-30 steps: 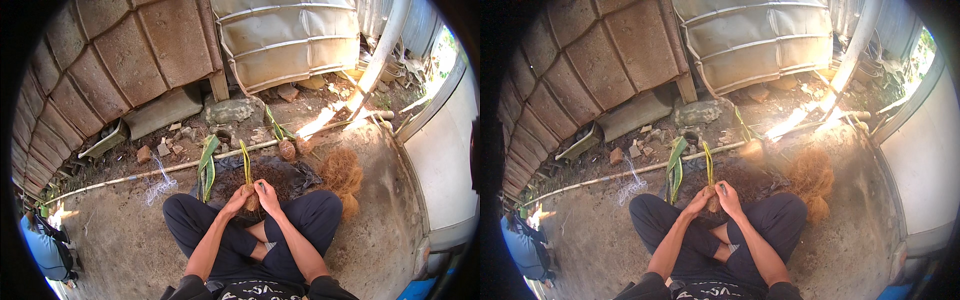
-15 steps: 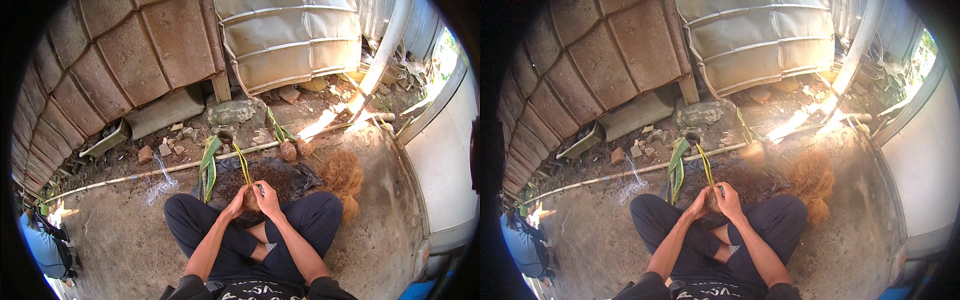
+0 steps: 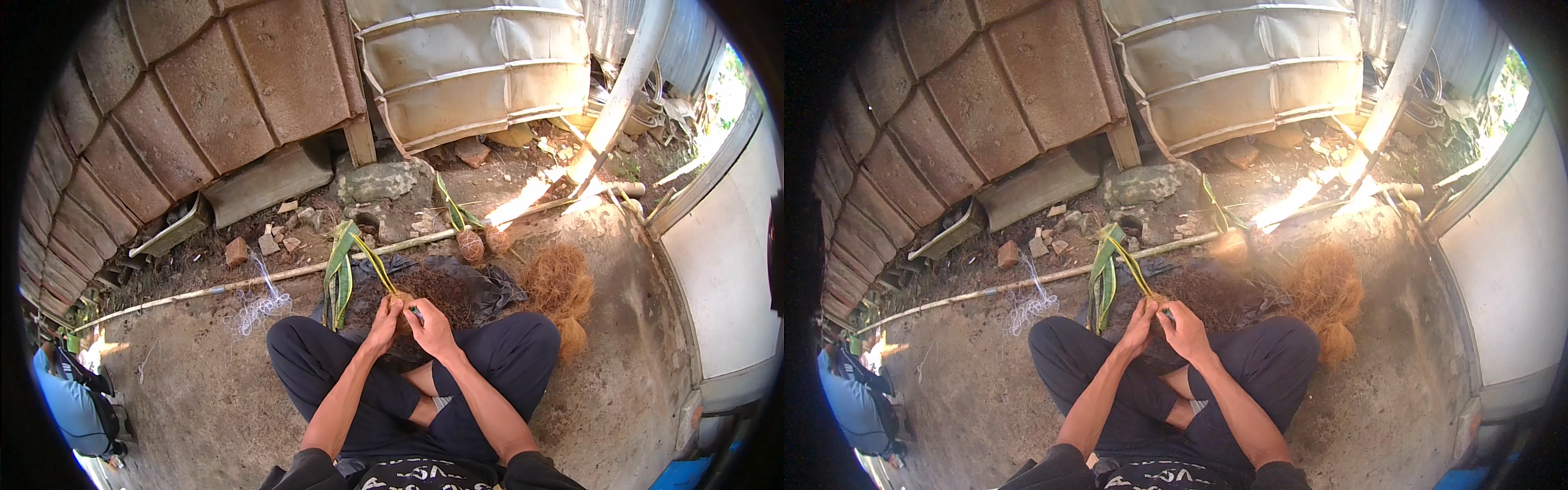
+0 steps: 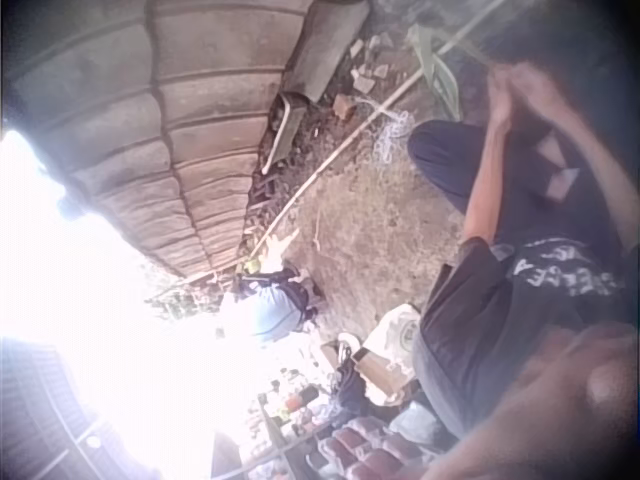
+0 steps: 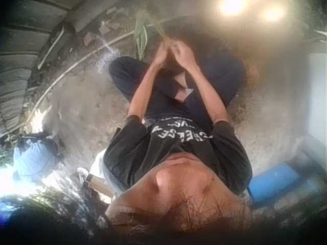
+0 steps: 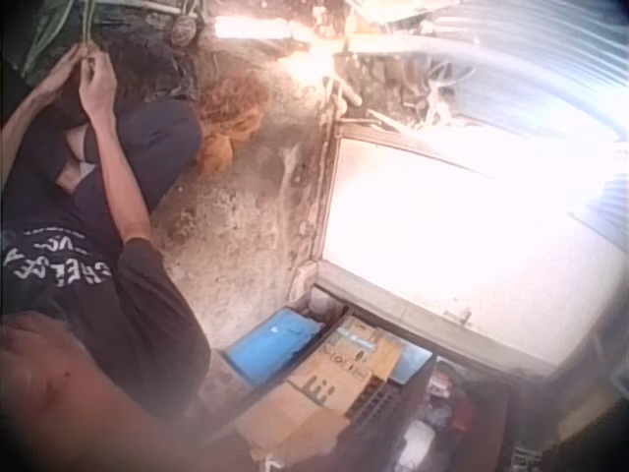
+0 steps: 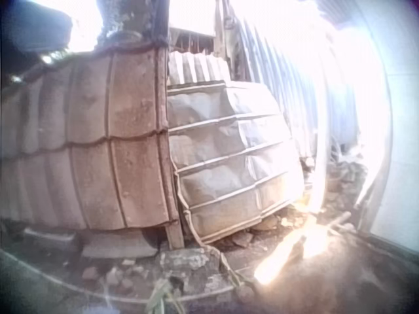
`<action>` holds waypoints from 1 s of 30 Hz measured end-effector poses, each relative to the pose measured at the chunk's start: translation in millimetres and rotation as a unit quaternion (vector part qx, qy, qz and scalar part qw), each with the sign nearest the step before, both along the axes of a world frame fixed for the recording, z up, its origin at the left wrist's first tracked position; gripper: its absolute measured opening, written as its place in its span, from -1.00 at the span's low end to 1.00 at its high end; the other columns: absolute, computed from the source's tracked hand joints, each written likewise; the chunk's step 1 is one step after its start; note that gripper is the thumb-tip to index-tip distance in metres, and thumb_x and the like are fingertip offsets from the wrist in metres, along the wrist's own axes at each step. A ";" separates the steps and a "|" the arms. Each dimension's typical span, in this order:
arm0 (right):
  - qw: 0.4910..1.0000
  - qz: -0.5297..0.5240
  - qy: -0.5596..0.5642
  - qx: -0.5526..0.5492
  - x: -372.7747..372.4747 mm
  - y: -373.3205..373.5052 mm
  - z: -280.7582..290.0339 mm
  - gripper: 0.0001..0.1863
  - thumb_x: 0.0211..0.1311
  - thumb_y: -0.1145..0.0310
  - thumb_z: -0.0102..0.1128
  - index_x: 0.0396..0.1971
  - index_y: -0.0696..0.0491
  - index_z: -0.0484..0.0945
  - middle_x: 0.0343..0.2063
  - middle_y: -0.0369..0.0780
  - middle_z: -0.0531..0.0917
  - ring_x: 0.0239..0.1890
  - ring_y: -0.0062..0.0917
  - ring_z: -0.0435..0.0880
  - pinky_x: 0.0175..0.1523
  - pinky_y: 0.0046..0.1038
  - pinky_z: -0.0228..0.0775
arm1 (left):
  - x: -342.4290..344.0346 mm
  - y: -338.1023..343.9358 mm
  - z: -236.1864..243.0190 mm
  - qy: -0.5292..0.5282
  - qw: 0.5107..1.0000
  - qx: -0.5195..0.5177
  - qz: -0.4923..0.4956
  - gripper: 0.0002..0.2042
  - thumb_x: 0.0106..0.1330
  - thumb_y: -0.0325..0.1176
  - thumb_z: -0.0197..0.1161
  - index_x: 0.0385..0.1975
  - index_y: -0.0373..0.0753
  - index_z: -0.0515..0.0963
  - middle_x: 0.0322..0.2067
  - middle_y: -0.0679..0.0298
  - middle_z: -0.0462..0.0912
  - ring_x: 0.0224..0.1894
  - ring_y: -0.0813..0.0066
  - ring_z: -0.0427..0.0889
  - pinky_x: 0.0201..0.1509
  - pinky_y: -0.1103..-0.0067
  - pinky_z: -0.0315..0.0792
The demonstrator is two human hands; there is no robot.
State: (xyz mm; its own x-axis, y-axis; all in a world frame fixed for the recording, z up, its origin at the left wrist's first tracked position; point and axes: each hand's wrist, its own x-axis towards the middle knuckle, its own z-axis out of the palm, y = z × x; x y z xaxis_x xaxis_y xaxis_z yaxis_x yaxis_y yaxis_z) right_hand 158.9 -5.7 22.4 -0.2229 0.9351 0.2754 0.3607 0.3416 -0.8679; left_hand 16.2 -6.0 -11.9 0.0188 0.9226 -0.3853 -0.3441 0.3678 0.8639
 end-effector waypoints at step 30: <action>0.994 0.078 -0.038 0.066 -3.3 -11.0 14.4 -0.85 0.21 0.37 0.22 -0.29 0.10 0.50 -0.39 -0.16 0.57 -0.34 -0.24 0.60 -0.27 -0.30 0.46 | -10.1 3.1 0.7 -0.157 0.981 0.017 0.112 -0.53 0.35 -0.30 0.26 0.14 -0.15 0.17 -0.02 0.20 0.47 -0.01 0.34 0.58 -0.10 0.39 0.58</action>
